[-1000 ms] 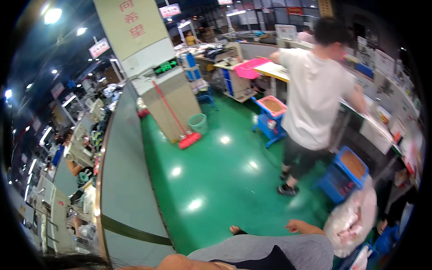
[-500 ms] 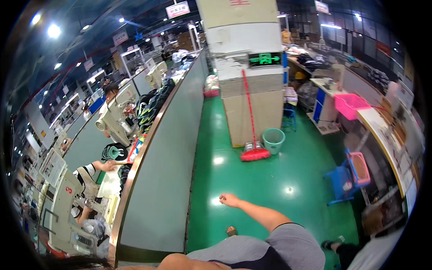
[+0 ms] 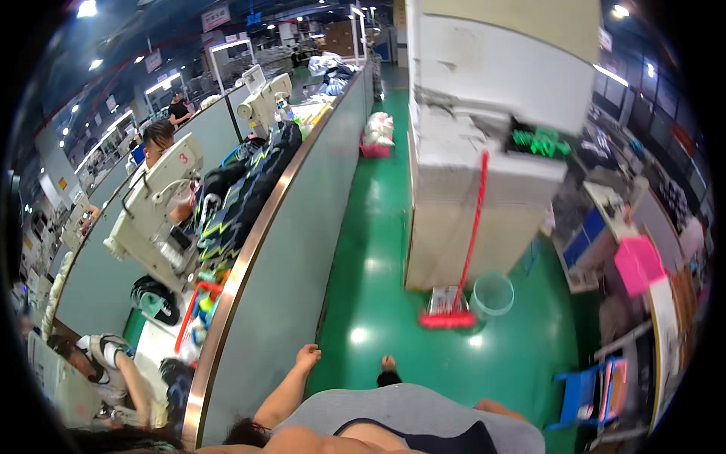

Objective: The person picks up and organizes fabric shoe uppers using a heat machine, then gathers bunches of uppers from a workstation, places them into a clear plastic bag, and stacks them in a pink basket.

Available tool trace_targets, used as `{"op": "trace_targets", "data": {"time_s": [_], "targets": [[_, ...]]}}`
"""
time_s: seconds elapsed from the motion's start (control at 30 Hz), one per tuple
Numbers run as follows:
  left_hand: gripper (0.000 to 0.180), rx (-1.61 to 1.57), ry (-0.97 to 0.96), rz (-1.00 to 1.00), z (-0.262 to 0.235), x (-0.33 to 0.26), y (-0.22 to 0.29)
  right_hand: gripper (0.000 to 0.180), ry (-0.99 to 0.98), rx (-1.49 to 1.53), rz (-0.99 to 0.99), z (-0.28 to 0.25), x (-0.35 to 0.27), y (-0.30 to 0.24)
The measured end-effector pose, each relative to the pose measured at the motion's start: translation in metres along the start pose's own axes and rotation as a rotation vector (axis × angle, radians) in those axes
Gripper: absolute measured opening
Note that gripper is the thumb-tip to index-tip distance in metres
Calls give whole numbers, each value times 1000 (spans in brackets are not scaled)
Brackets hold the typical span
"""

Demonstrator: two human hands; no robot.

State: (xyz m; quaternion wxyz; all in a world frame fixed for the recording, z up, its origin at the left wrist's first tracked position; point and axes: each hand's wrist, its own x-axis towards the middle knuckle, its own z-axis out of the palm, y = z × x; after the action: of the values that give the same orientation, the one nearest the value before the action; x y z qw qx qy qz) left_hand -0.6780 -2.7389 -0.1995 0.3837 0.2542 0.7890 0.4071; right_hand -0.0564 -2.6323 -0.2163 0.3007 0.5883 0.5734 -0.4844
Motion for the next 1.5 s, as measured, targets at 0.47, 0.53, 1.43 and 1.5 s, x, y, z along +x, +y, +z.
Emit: {"op": "trace_targets", "data": {"time_s": [0.47, 0.53, 1.43, 1.5], "targets": [[39, 336, -148, -247, 43, 435, 174, 39, 447, -165, -877, -459, 238, -736], [38, 476, -178, -134, 46, 542, 219, 39, 415, -144, -823, -506, 259, -781], [20, 339, -468, -380, 335, 1405, 733, 27, 693, 292, -508, -1297, 648, -977], [22, 468, -427, -54, 375, 1482, 767, 25, 650, 354, -293, -1317, 642, -930]]}}
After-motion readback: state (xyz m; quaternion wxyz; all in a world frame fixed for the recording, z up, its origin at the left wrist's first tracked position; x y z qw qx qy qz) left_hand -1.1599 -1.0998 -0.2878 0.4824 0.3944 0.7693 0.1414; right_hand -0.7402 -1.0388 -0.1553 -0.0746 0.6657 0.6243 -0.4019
